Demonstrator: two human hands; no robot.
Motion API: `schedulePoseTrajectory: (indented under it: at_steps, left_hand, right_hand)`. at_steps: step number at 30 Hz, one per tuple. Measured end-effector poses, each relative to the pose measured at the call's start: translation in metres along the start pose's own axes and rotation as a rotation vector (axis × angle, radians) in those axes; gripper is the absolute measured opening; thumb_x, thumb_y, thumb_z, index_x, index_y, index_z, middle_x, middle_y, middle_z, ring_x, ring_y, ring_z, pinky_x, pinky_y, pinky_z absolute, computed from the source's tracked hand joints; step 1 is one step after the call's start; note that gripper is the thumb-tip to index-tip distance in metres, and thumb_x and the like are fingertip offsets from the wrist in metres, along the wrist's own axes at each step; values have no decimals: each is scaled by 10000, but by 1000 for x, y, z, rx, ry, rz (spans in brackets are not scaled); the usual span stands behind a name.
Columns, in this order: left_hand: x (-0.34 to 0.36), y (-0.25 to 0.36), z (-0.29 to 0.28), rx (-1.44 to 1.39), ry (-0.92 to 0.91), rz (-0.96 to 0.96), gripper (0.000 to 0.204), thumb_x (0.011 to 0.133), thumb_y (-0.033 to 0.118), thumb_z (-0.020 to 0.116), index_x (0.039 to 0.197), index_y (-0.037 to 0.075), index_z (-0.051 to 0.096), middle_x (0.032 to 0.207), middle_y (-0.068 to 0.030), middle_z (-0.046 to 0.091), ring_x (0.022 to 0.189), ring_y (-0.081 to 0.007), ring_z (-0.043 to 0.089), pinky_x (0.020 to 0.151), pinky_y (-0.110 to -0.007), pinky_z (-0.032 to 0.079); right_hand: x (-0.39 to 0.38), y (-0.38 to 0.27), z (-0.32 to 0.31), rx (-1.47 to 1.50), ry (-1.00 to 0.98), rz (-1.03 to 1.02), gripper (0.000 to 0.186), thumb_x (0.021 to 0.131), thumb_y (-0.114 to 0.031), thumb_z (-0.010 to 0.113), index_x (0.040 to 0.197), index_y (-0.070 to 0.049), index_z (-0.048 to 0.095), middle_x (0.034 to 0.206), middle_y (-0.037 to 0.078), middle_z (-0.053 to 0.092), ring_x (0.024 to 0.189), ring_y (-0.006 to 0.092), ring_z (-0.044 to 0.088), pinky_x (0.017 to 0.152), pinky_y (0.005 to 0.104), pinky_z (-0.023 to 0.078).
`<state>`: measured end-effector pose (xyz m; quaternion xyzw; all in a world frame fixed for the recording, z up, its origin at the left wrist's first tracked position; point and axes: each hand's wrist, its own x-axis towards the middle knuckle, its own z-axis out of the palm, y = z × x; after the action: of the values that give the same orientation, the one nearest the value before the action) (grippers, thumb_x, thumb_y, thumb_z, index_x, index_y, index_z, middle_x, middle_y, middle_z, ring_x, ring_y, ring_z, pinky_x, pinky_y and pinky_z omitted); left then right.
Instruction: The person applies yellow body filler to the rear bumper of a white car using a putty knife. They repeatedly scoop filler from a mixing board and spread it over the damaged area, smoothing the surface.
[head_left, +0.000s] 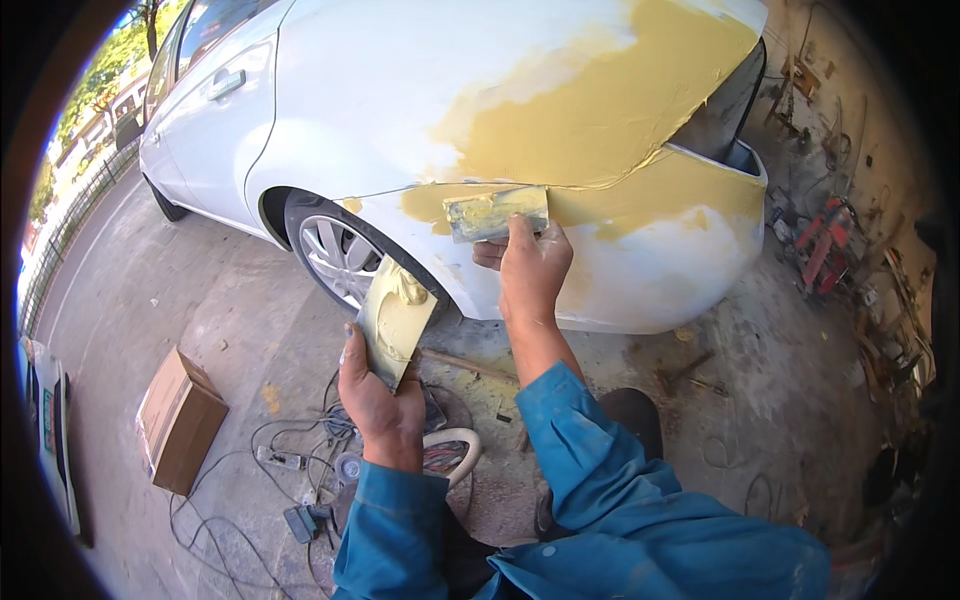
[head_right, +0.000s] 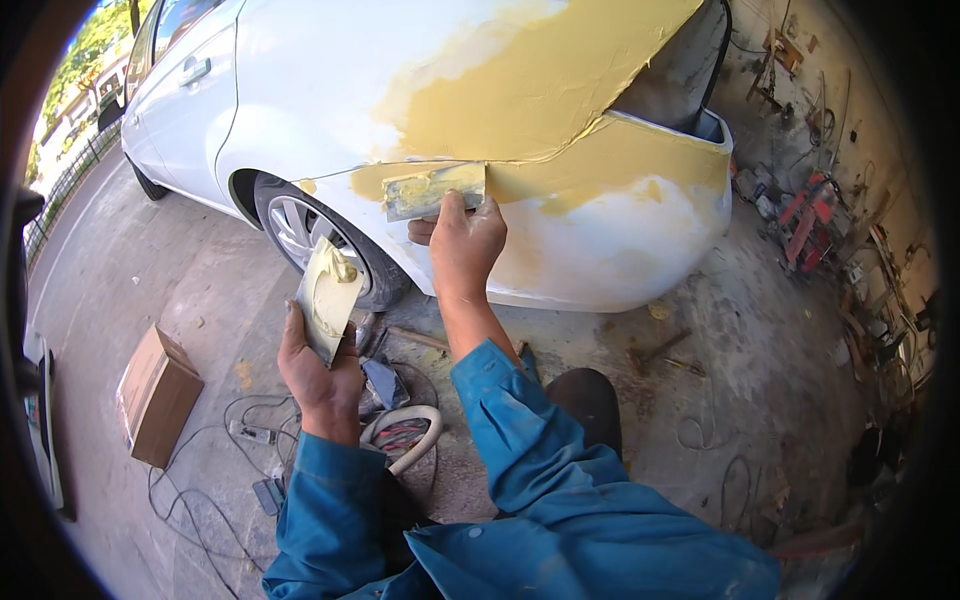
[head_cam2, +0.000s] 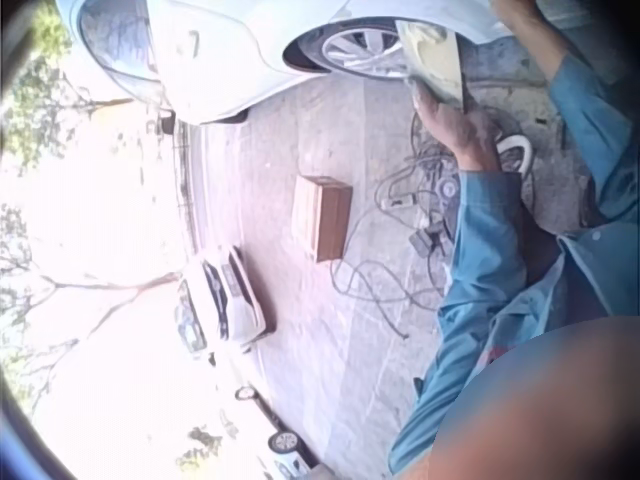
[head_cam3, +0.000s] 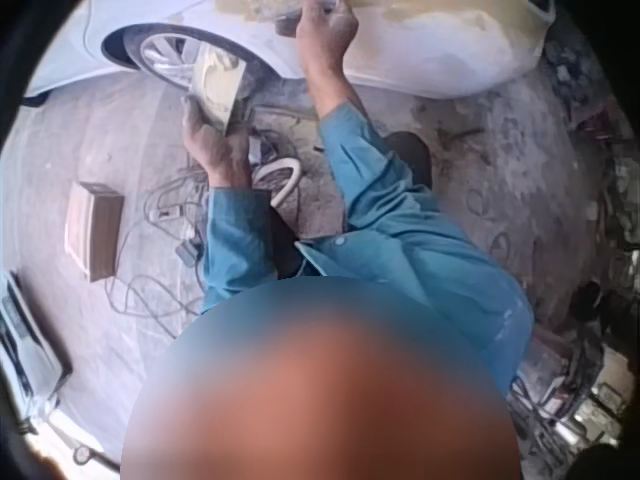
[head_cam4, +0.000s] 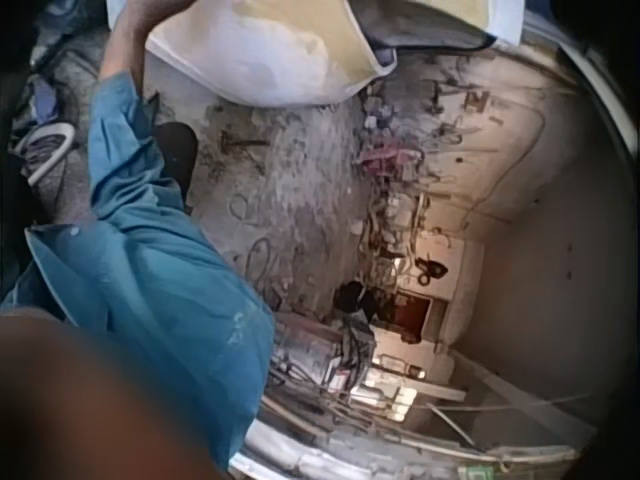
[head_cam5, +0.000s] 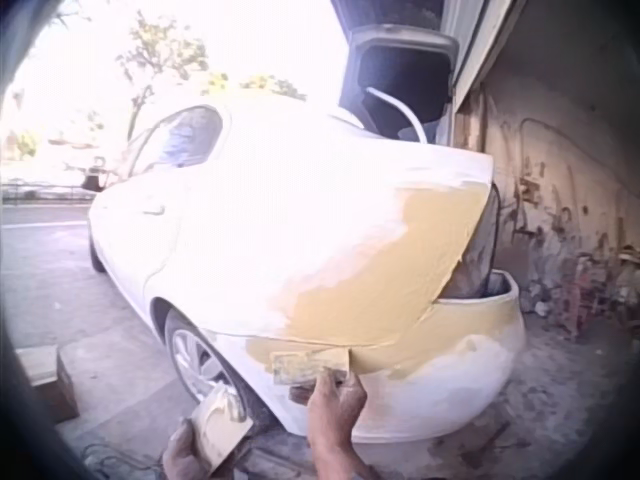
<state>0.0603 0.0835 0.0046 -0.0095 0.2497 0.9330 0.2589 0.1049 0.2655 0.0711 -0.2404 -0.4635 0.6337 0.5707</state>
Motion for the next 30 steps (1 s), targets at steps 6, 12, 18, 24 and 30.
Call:
schedulePoseTrajectory:
  at_steps: [6,12,18,24,30]
  left_hand:
    - [-2,9,-3,-6,42,30,303,1142,348,633,1304,108,722,1219,-22,815,1065,-187,784,866,-380,567]
    - [-1,12,-1,-20,60,51,304,1141,355,640,1298,108,723,1208,-26,813,1044,-185,782,844,-375,568]
    - [-2,19,5,-15,50,72,310,1143,363,639,1287,102,723,1200,-30,813,1029,-184,783,826,-369,571]
    - [-1,-1,-1,17,23,5,340,1155,360,606,1332,88,706,1279,-49,799,1127,-207,775,884,-376,590]
    - [-6,-31,4,10,-28,-106,420,1175,380,548,1415,63,684,1330,-66,789,1188,-228,768,941,-394,603]
  right_hand:
    - [1,11,13,50,4,10,213,1042,-38,529,1171,122,587,930,218,771,609,253,767,524,370,656]
    - [-8,25,30,42,-63,83,227,1038,-35,523,1159,136,610,914,218,769,606,236,762,519,371,656]
    - [-11,43,2,-287,-285,-42,230,1058,-115,643,1211,54,663,947,134,768,728,189,754,646,363,626]
    - [-32,15,-63,-513,-423,-356,260,1058,-116,690,1263,40,654,1056,203,778,874,250,772,791,392,599]
    - [-68,-37,-78,-636,-599,-563,219,986,-40,784,1199,10,790,1038,191,781,883,383,764,781,427,620]
